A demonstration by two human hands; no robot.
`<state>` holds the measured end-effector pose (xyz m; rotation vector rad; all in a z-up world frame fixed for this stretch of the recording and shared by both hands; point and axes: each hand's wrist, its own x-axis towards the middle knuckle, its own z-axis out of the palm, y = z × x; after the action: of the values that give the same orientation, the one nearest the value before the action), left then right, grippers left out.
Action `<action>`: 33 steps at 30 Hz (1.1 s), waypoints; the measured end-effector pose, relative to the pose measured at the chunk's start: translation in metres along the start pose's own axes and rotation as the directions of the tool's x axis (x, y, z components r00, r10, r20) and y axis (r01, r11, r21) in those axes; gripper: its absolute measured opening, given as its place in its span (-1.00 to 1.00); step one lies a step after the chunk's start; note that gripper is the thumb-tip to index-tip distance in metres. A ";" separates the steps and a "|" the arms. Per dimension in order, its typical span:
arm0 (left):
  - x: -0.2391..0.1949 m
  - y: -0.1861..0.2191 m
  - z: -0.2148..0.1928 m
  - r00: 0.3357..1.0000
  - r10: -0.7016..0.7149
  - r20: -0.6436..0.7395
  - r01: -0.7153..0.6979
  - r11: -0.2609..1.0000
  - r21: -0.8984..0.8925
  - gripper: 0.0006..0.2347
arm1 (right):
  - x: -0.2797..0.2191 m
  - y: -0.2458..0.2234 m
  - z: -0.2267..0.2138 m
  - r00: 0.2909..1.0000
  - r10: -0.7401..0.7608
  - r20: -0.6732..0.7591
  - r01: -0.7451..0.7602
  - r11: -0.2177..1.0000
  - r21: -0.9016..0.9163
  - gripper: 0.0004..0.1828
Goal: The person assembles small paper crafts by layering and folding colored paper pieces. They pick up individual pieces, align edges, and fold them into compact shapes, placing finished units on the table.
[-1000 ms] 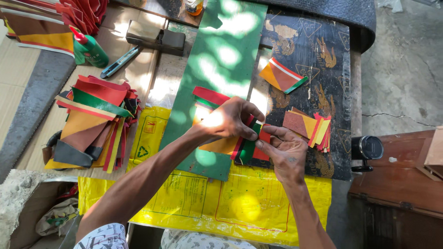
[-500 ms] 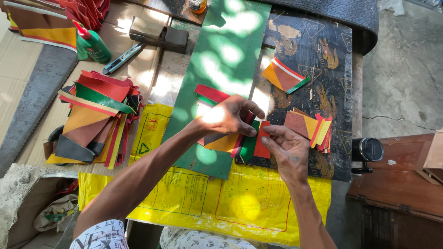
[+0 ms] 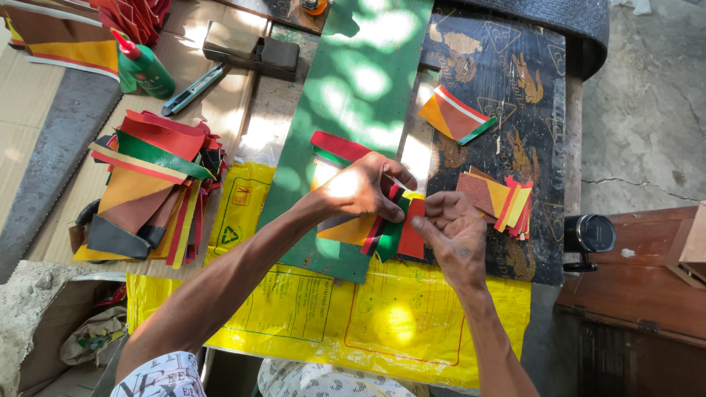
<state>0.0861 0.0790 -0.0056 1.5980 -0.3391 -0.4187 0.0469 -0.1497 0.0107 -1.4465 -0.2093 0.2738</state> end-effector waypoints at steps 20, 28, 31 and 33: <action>0.000 -0.003 0.005 0.984 -0.173 -0.030 0.158 0.946 -0.283 -0.73 | 0.001 0.003 0.002 0.999 0.032 -0.038 -0.033 0.998 -0.050 -0.66; -0.009 0.006 0.004 0.993 -0.109 -0.048 0.087 0.940 -0.329 -0.76 | 0.005 0.004 -0.002 0.995 0.097 -0.029 -0.092 0.987 0.134 -0.78; -0.012 0.003 0.003 0.991 -0.133 -0.015 0.115 0.903 -0.414 -0.81 | 0.004 0.006 -0.003 0.993 0.116 -0.014 -0.111 0.974 0.200 -0.77; -0.013 0.000 0.004 0.990 -0.142 -0.005 0.123 0.874 -0.469 -0.81 | 0.003 0.007 -0.002 0.994 0.105 -0.013 -0.100 0.972 0.215 -0.77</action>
<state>0.0731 0.0814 -0.0049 1.1530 -0.0838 -0.5295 0.0501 -0.1503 0.0033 -1.2480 -0.0821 0.3525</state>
